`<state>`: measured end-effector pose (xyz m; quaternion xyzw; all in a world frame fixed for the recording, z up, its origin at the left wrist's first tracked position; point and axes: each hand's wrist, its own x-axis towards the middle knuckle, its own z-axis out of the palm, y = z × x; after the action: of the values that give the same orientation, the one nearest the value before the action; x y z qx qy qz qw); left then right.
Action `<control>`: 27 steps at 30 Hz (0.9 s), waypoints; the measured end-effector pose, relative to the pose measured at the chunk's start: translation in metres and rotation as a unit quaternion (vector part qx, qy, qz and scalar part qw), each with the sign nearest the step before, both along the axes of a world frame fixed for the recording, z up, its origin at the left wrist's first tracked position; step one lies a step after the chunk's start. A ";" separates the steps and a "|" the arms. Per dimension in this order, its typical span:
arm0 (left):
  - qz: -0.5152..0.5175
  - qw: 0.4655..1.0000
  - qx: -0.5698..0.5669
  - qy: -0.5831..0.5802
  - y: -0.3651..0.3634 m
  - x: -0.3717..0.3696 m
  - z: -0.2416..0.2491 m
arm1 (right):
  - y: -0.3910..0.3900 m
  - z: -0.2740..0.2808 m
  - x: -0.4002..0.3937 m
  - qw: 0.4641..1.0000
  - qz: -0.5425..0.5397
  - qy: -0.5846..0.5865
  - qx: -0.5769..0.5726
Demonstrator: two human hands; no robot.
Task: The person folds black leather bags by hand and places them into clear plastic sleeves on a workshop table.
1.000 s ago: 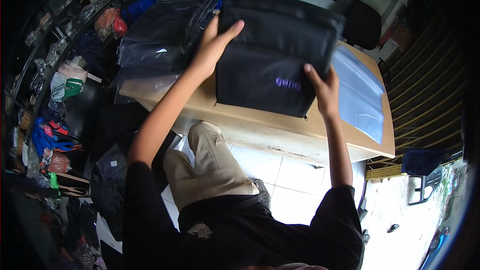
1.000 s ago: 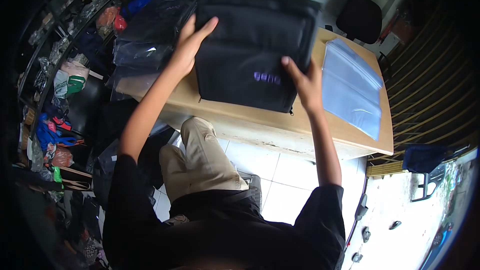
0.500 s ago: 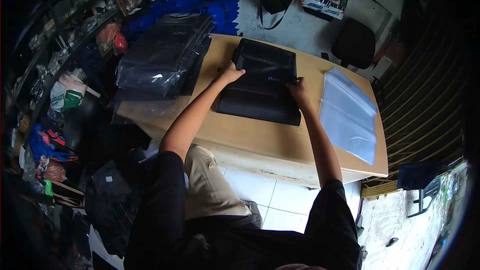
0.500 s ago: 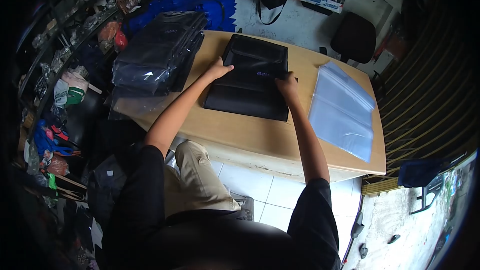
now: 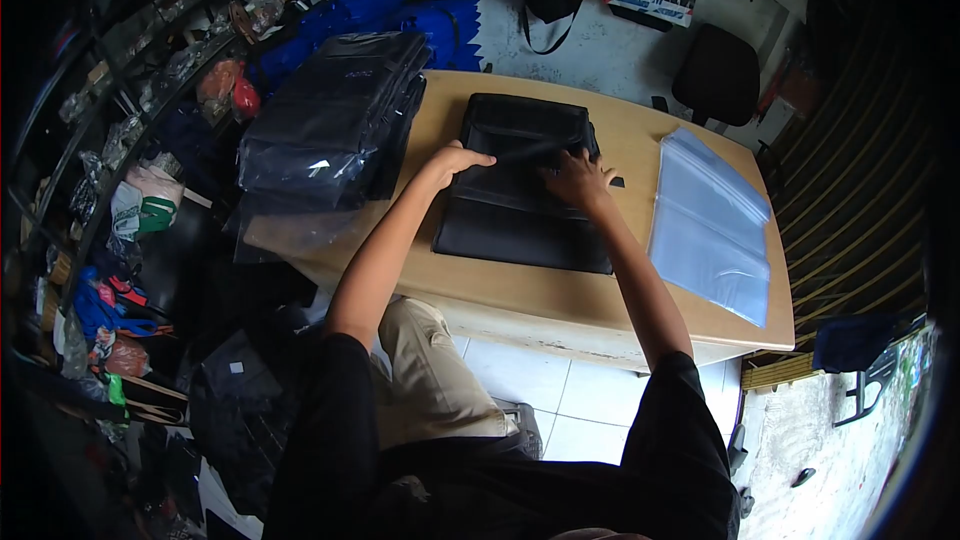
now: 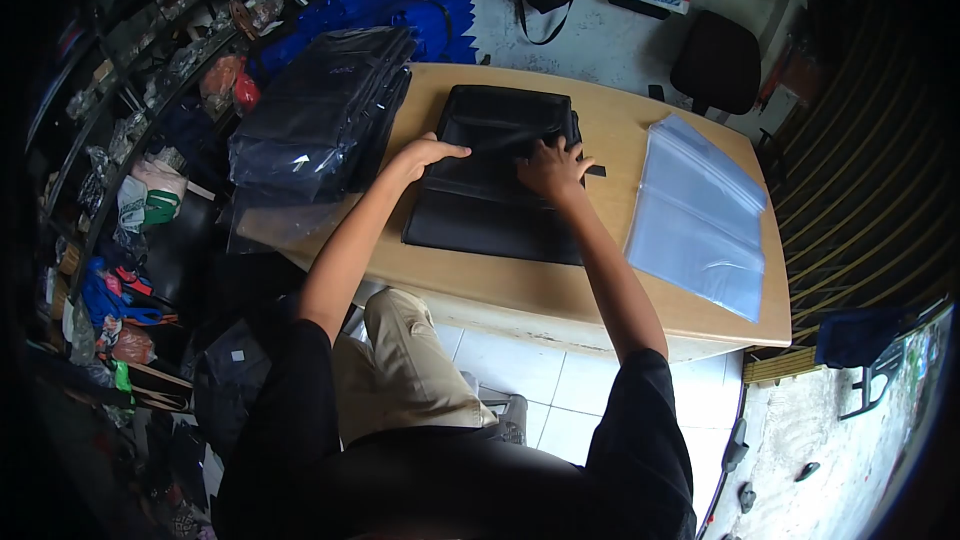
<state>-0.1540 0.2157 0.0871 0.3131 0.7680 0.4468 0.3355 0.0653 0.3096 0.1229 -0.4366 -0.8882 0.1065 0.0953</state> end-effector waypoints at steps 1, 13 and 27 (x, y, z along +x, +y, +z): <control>-0.004 0.999 -0.006 -0.034 -0.008 0.006 0.010 | 0.007 0.012 -0.007 0.999 0.020 0.041 -0.010; 0.013 0.874 -0.149 0.462 0.094 0.102 0.041 | 0.162 -0.153 -0.184 0.334 0.109 0.793 -0.497; 0.240 0.504 -0.431 0.709 0.186 0.244 -0.037 | 0.136 -0.007 0.044 0.817 -0.026 0.357 -0.453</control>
<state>0.0898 0.4021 0.0502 0.1457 0.8928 -0.2470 -0.3472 0.1093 0.4456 0.1156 -0.3848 -0.6317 0.6425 0.2002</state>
